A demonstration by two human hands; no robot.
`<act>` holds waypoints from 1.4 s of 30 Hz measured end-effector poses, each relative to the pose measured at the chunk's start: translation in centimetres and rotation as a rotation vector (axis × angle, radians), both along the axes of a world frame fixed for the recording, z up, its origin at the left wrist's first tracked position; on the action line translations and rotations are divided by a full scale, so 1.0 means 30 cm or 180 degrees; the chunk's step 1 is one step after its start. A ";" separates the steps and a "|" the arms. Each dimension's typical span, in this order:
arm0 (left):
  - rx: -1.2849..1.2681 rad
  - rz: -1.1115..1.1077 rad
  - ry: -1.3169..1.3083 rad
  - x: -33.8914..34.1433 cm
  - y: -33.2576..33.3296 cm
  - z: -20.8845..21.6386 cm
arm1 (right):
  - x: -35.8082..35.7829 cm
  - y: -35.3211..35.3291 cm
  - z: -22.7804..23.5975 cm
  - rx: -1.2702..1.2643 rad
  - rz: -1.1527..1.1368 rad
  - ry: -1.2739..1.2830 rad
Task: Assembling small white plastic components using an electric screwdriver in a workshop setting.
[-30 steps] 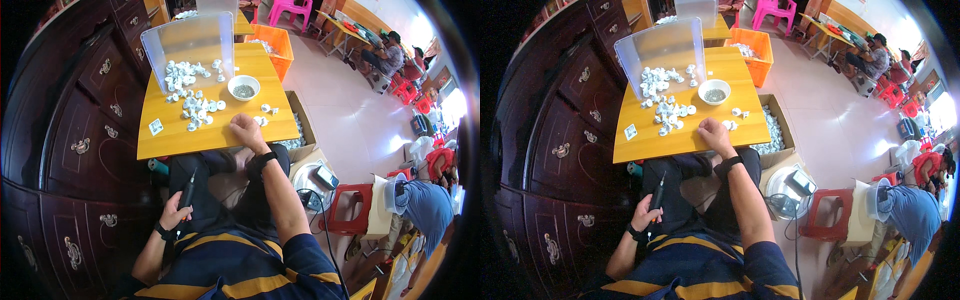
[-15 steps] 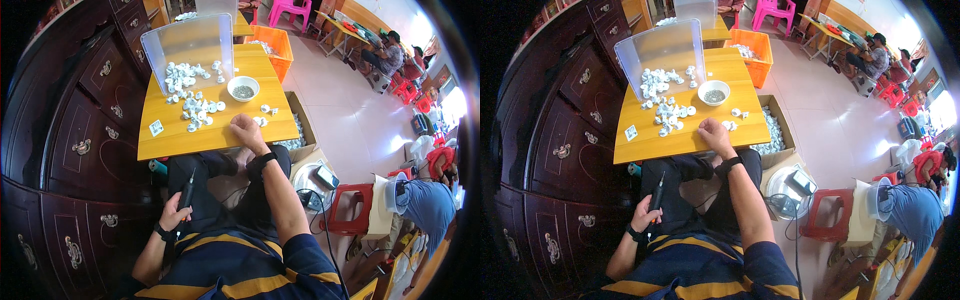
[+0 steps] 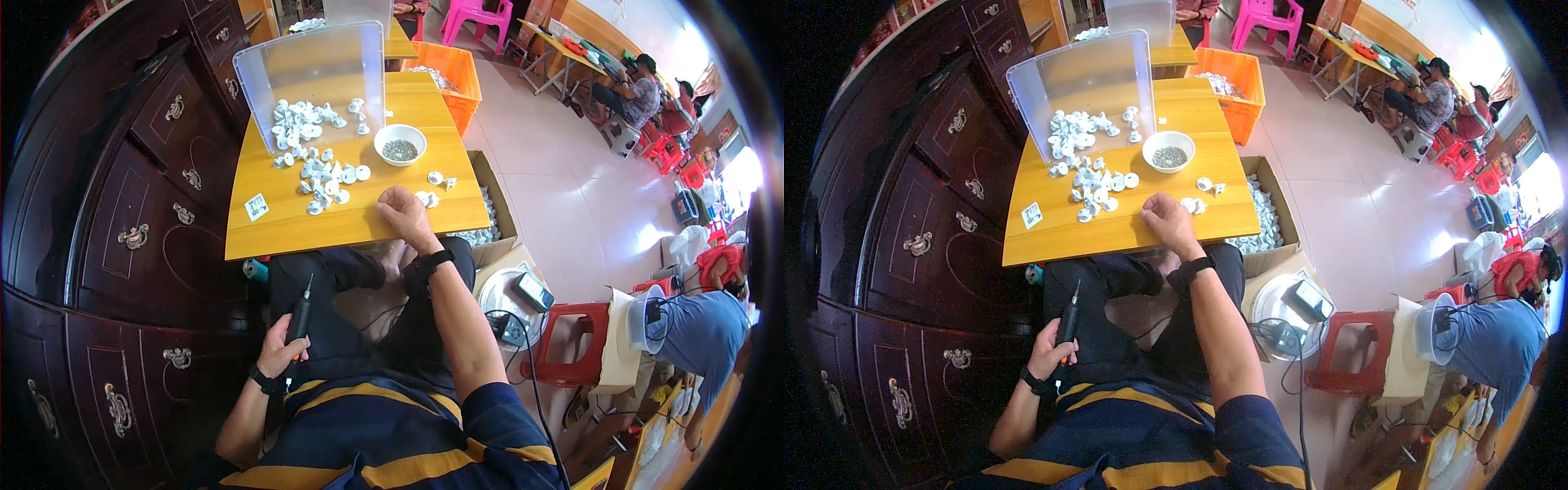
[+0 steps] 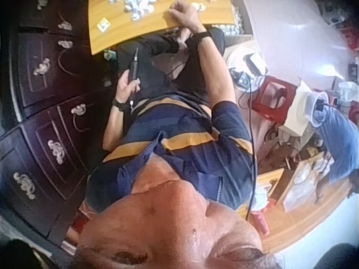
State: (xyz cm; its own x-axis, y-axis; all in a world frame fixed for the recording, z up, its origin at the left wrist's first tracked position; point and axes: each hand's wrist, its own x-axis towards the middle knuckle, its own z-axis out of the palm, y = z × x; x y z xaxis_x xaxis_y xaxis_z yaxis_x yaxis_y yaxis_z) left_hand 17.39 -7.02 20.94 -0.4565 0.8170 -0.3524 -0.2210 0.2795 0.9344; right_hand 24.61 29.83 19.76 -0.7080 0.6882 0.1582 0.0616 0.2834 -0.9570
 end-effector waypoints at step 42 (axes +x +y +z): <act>0.0493 -0.0467 0.0202 0.017 0.121 0.088 | 0.046 -0.212 0.090 -0.1858 0.1127 0.0833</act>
